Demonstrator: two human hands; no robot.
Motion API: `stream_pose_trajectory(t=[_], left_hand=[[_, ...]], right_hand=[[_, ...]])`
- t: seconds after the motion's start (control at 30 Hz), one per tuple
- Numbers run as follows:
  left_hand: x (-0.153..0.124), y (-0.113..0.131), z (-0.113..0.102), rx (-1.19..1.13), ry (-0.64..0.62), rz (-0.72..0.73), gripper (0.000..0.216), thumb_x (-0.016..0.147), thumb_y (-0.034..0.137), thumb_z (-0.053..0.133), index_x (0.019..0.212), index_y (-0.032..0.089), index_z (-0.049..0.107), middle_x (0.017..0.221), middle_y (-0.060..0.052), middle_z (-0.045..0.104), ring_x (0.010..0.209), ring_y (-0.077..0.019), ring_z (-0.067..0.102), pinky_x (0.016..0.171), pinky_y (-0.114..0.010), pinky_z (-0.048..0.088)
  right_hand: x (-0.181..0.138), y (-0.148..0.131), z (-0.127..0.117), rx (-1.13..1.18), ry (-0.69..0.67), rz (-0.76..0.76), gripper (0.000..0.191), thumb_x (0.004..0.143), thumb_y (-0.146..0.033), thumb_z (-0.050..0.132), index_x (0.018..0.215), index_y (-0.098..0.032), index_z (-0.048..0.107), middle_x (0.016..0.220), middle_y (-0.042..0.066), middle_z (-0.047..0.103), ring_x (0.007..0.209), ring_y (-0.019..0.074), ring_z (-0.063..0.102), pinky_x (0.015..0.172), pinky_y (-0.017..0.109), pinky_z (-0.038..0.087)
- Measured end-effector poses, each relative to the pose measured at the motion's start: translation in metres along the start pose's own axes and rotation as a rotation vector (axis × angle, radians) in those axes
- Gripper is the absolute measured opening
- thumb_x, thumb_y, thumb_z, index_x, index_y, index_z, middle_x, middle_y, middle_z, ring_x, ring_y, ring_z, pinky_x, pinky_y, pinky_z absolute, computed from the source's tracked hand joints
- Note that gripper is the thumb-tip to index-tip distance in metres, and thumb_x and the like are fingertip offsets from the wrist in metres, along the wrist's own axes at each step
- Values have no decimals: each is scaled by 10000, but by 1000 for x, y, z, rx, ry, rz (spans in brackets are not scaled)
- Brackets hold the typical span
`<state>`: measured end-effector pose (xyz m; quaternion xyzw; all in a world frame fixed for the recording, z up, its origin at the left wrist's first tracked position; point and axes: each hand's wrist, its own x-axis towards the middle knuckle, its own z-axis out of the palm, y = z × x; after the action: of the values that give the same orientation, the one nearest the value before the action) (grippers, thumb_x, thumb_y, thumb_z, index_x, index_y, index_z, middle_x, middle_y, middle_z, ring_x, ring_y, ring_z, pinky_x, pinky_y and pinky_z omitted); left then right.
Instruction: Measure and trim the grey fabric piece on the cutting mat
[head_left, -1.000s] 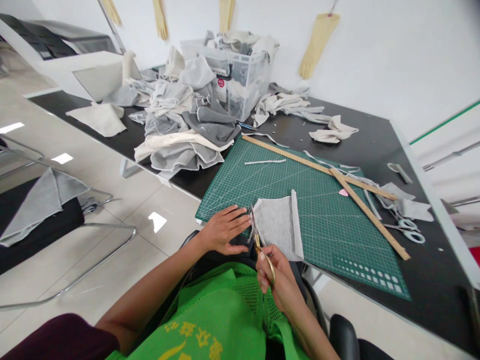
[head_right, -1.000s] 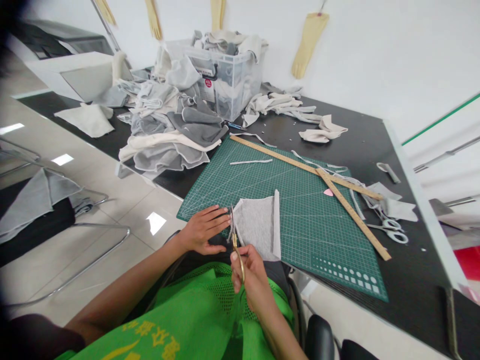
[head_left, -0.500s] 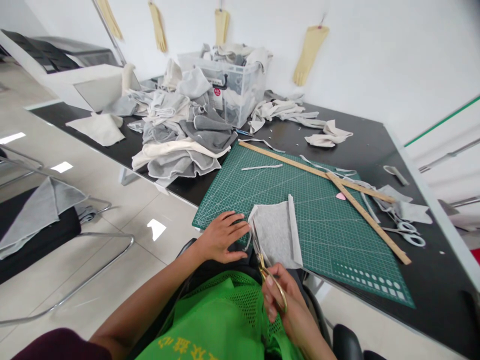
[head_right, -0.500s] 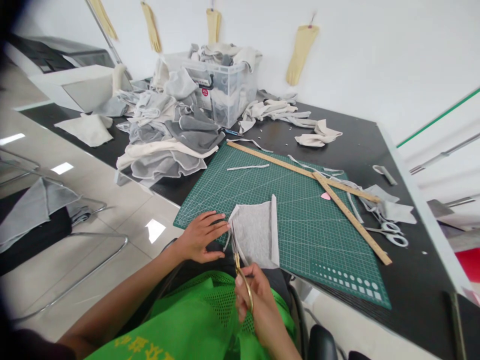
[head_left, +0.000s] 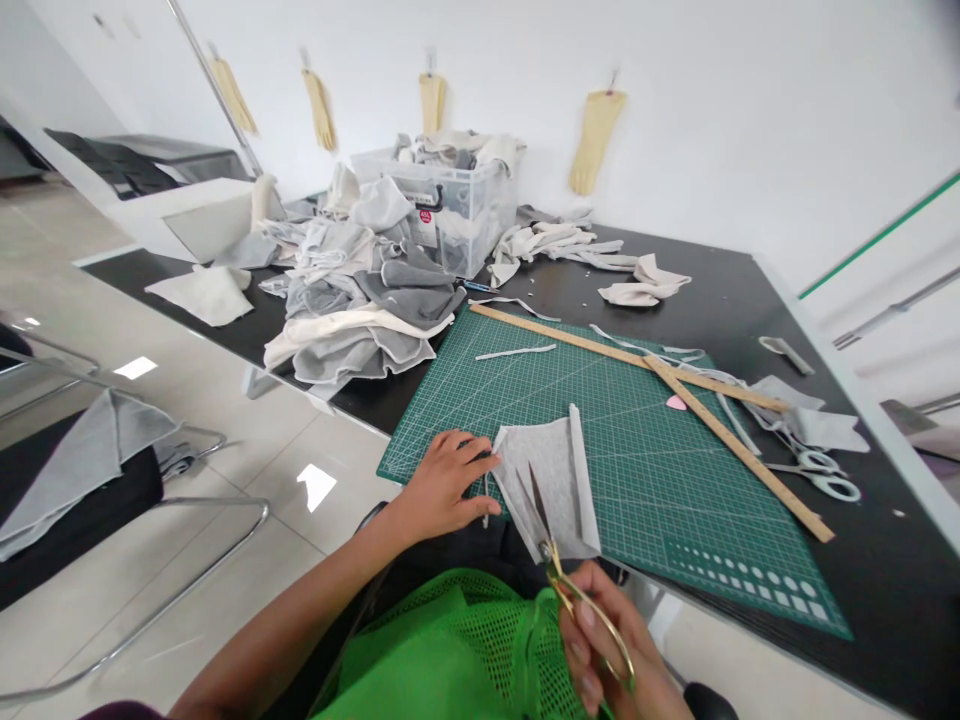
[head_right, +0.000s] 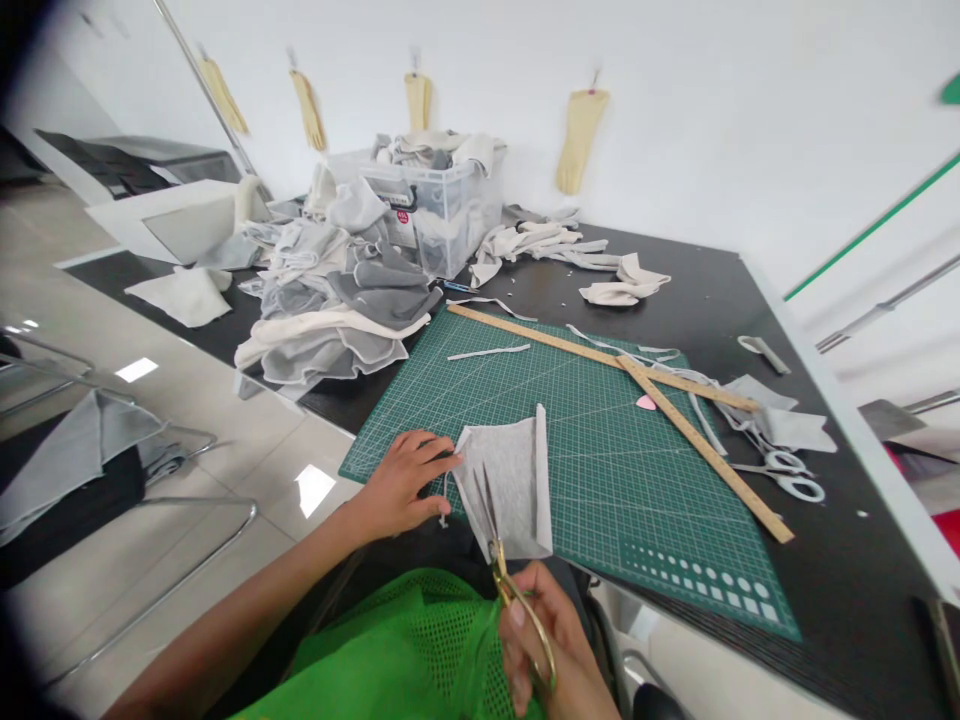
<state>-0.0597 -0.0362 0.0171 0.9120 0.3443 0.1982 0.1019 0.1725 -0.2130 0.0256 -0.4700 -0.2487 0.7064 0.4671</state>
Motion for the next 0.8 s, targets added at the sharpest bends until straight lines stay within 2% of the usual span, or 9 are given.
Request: stream_pose_trajectory(t=[0.1, 0.17, 0.23, 0.3, 0.37, 0.4, 0.47, 0.6, 0.8], left_hand=[[15, 8, -4, 11, 7, -81, 381, 976, 578, 557, 1140, 269, 708, 1178, -53, 646, 1132, -260, 535, 997, -471, 426], [29, 13, -2, 51, 12, -121, 351, 981, 550, 566, 942, 242, 731, 1029, -44, 657, 1058, -246, 566, 947, -460, 456], [41, 15, 2, 99, 23, -109, 371, 999, 494, 557, 820, 205, 706, 1053, -63, 658, 1109, -253, 578, 949, -451, 481], [50, 15, 7, 139, 52, 6, 290, 1000, 416, 575, 876, 194, 715, 1247, -85, 639, 1333, -296, 488, 1077, -484, 440], [55, 10, 11, 130, 31, 182, 205, 1008, 324, 555, 1064, 207, 714, 1445, -63, 560, 1495, -293, 328, 1208, -498, 335], [55, 7, 13, 112, 1, 254, 235, 1016, 299, 534, 1172, 218, 690, 1492, -45, 534, 1528, -274, 278, 1244, -488, 293], [54, 0, 14, 67, -66, 336, 329, 1032, 286, 493, 1333, 232, 617, 1496, -22, 548, 1531, -231, 290, 1267, -450, 271], [47, -16, 11, 35, -121, 307, 396, 1042, 319, 474, 1417, 222, 561, 1459, -16, 593, 1476, -209, 402, 1251, -424, 310], [34, -39, 4, 31, -45, 189, 328, 1032, 331, 525, 1328, 254, 644, 1391, -13, 648, 1402, -213, 503, 1208, -459, 373]], right_hand=[[10, -13, 5, 58, 136, -39, 401, 885, -559, 708, 822, -233, 484, 612, -82, 477, 419, 54, 350, 395, 186, 302], [16, -19, 6, 82, 197, -75, 413, 885, -548, 712, 779, -226, 475, 613, -73, 475, 437, 61, 366, 402, 192, 310], [19, -20, 5, 81, 221, -86, 418, 876, -548, 723, 769, -220, 487, 616, -69, 474, 443, 61, 368, 406, 194, 310], [20, -19, 4, 74, 236, -88, 423, 867, -556, 732, 769, -217, 499, 618, -69, 472, 442, 57, 365, 409, 194, 310], [20, -17, 2, 72, 252, -90, 429, 858, -565, 738, 770, -215, 505, 617, -71, 472, 440, 55, 361, 410, 194, 311], [19, -16, 0, 73, 259, -93, 433, 856, -568, 738, 766, -215, 505, 615, -70, 474, 438, 55, 360, 409, 194, 311], [19, -14, -3, 78, 267, -101, 438, 853, -574, 739, 759, -214, 507, 609, -68, 477, 433, 57, 359, 404, 196, 308], [18, -14, -12, 84, 276, -93, 438, 856, -580, 731, 744, -213, 520, 611, -60, 484, 433, 62, 364, 404, 200, 304], [15, -20, -15, 61, 296, -105, 409, 891, -551, 705, 743, -212, 529, 624, -51, 490, 468, 74, 372, 443, 210, 324]])
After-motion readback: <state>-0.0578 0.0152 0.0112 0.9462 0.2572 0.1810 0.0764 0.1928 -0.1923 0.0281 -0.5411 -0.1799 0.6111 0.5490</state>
